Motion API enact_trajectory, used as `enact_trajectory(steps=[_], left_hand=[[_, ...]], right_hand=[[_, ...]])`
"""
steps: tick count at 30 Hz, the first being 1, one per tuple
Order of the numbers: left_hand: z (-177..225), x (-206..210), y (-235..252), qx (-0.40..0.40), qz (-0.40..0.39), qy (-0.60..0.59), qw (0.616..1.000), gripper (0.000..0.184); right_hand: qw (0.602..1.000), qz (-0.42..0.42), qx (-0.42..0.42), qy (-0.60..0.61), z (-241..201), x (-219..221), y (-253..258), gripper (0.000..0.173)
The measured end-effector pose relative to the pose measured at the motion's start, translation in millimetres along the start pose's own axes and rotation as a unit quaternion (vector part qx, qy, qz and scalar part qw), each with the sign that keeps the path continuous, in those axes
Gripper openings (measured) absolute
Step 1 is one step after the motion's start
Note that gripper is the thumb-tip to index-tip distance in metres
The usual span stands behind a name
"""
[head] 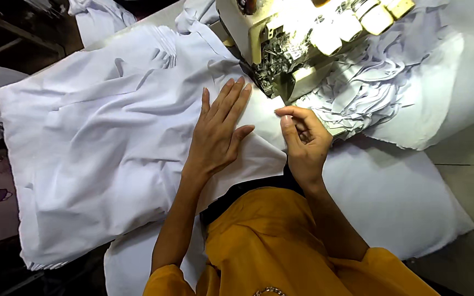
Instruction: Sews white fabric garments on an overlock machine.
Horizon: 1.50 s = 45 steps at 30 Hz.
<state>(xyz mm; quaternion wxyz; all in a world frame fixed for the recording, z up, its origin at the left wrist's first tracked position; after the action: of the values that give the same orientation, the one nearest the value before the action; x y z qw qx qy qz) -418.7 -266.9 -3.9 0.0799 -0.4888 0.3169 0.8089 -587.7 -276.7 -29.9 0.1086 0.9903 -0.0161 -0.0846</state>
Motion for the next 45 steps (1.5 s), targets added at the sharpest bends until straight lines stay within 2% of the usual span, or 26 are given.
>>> enact_trajectory(steps=[7, 13, 16, 18, 20, 23, 26, 28, 30, 34, 37, 40, 45], left_hand=[[-14.2, -0.4, 17.4, -0.015, -0.019, 0.013, 1.000, 0.058], [11.9, -20.6, -1.8, 0.005, 0.019, 0.072, 0.997, 0.043], [13.6, -27.8, -8.0, -0.007, -0.041, 0.127, 0.991, 0.036], [18.8, -35.8, -5.8, 0.020, -0.094, 0.141, 0.985, 0.033], [24.4, -39.4, -1.0, 0.072, -0.148, 0.102, 0.981, 0.034], [28.1, -32.6, 17.7, 0.130, -0.216, -0.042, 0.967, 0.037], [26.7, -21.9, 43.8, 0.122, -0.230, -0.206, 0.943, 0.027], [27.2, -18.9, 57.7, 0.122, -0.203, -0.257, 0.937, 0.025], [23.1, -19.5, 67.2, 0.115, -0.154, -0.246, 0.950, 0.026], [10.9, -12.4, 69.3, 0.059, -0.092, -0.142, 0.984, 0.019], [8.5, -9.0, 63.6, 0.002, -0.052, -0.063, 0.997, 0.016], [11.4, -13.3, 54.8, -0.047, -0.007, -0.034, 0.998, 0.016], [25.2, -19.5, 39.2, -0.038, 0.025, 0.000, 0.999, 0.017]], right_hand=[[1.000, 0.006, 0.015, -0.021, 3.5, -0.9, 19.9, 0.021], [1.000, -0.018, 0.016, -0.003, 7.2, -5.6, 15.3, 0.020], [0.999, -0.029, 0.028, 0.009, 12.0, -9.6, 6.2, 0.022], [0.999, -0.035, 0.035, 0.012, 13.4, -12.9, 1.7, 0.022], [0.998, -0.054, 0.032, 0.007, 13.1, -13.1, -1.9, 0.018], [0.994, -0.105, 0.028, 0.009, 12.6, -8.7, -5.7, 0.018], [0.987, -0.146, 0.057, 0.042, 19.6, -6.1, -11.1, 0.043], [0.981, -0.152, 0.090, 0.082, 26.0, -7.2, -16.4, 0.053], [0.981, -0.146, 0.094, 0.085, 25.6, -9.5, -19.9, 0.048], [0.991, -0.106, 0.071, 0.041, 17.8, -17.9, -20.6, 0.028], [0.994, -0.081, 0.077, 0.004, 17.0, -24.2, -27.3, 0.029], [0.994, -0.077, 0.068, -0.030, 13.6, -27.3, -37.0, 0.025], [0.995, -0.067, 0.053, -0.052, 8.2, -30.4, -44.8, 0.028]])
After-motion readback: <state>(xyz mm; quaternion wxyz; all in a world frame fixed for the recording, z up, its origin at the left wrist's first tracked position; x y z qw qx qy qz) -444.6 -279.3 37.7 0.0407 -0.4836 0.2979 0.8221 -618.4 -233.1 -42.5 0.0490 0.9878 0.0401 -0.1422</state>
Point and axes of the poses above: each hand's wrist, its own y-axis towards the middle knuckle, its own x-axis out of the palm, z = x × y, the point moved 10 cm from there along y, towards the middle knuckle, and after that the axes turned 7 degrees about x, right-handed, at the moved point
